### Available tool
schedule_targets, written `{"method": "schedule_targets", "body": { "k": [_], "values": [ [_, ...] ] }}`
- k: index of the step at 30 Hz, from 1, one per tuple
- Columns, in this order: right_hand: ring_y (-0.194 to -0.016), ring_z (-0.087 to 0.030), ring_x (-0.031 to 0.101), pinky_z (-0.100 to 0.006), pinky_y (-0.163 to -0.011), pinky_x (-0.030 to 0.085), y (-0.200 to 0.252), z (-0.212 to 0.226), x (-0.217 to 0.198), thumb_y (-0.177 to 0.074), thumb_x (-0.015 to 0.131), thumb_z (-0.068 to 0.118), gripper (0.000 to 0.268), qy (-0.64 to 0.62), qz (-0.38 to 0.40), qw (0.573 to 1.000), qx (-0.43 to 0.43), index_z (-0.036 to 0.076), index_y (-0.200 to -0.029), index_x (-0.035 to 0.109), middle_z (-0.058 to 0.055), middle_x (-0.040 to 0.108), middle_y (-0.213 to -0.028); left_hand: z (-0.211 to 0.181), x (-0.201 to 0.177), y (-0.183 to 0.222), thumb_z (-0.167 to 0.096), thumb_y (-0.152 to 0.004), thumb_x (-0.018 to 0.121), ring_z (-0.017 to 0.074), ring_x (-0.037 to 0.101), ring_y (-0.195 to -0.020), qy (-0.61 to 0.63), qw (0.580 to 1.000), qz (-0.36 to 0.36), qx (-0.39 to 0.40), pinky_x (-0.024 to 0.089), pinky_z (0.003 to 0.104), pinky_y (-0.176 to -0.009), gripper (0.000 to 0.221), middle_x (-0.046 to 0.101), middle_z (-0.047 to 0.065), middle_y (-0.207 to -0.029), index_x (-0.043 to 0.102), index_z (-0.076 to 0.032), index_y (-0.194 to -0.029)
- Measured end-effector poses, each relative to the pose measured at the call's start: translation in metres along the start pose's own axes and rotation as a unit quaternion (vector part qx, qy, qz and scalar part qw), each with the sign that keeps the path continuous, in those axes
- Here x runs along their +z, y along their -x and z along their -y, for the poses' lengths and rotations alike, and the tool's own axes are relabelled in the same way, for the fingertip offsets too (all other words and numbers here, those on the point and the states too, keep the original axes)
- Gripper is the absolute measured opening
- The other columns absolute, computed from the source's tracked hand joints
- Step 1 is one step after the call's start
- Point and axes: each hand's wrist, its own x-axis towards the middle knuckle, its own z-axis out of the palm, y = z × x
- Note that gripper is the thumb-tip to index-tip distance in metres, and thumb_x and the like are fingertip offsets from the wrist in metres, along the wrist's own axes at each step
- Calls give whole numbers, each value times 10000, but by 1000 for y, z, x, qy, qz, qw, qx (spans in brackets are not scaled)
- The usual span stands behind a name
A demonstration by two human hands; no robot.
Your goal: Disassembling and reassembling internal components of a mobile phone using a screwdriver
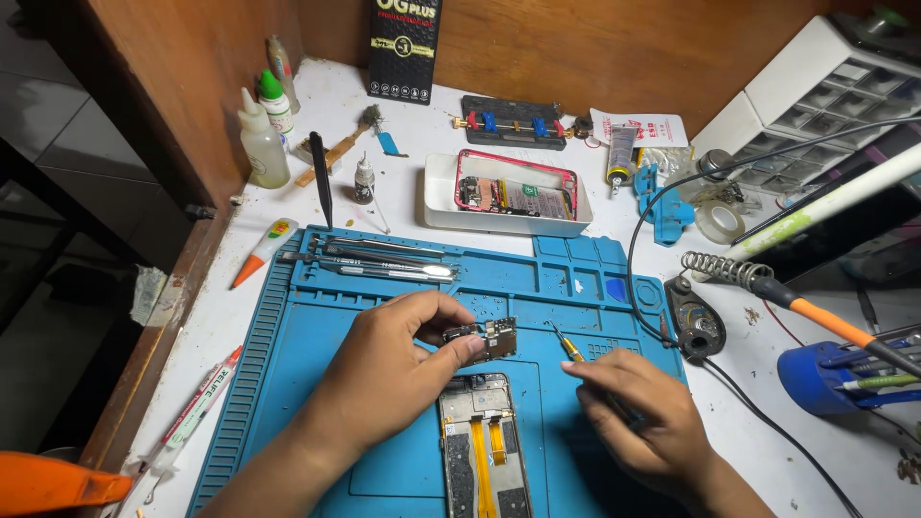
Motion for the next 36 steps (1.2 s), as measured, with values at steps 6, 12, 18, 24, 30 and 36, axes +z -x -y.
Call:
{"method": "schedule_targets", "body": {
  "k": [6, 12, 18, 24, 30, 36],
  "values": [
    [-920, -179, 700, -289, -807, 554, -29, 31, -9, -919, 695, 183, 432, -25, 61, 995, 74, 119, -1344, 648, -62, 694, -963, -7, 4, -1, -227, -762, 892, 61, 697, -789, 87, 994, 23, -66, 567, 206, -746, 205, 785, -38, -830, 765, -166, -911],
    [-784, -134, 664, -256, -732, 578, -42, 32, 0, -887, 772, 197, 549, 22, 72, 997, 29, 152, -1399, 578, -32, 713, -1151, -1, 10, -2, -152, -761, 903, 71, 724, -738, 147, 989, 21, -23, 584, 208, -686, 200, 796, 8, -778, 749, -119, -885],
    [-755, -142, 640, -249, -679, 571, -52, 34, 6, -848, 828, 193, 520, 63, 10, 998, -26, 83, -1317, 632, -55, 687, -995, 3, 11, -6, -61, -787, 876, 96, 708, -762, 233, 971, 38, -31, 614, 216, -682, 186, 767, 49, -829, 758, -54, -931],
    [-757, -116, 678, -223, -641, 579, -49, 19, 12, -793, 854, 201, 497, -28, 8, 997, 70, 112, -1258, 705, -50, 726, -1034, 6, 12, -8, -63, -819, 833, 120, 755, -823, 247, 967, 50, -36, 642, 227, -725, 196, 801, 77, -895, 782, -44, -1007],
    [-1023, -170, 776, -280, -934, 638, -33, 0, 21, -797, 829, 103, 447, -169, 20, 974, 150, 39, -1225, 719, -102, 783, -1179, 7, 15, -7, -53, -823, 826, 125, 766, -816, 250, 966, 58, -36, 645, 227, -734, 179, 809, 86, -906, 768, -49, -993],
    [-663, -199, 685, -315, -585, 627, -21, -9, 33, -866, 754, 17, 277, -367, -2, 894, 256, -51, -1131, 711, -119, 735, -873, 2, 10, -3, -32, -800, 844, 140, 779, -808, 234, 969, 61, -41, 662, 245, -740, 219, 807, 97, -852, 759, -57, -1001]
  ]
}}
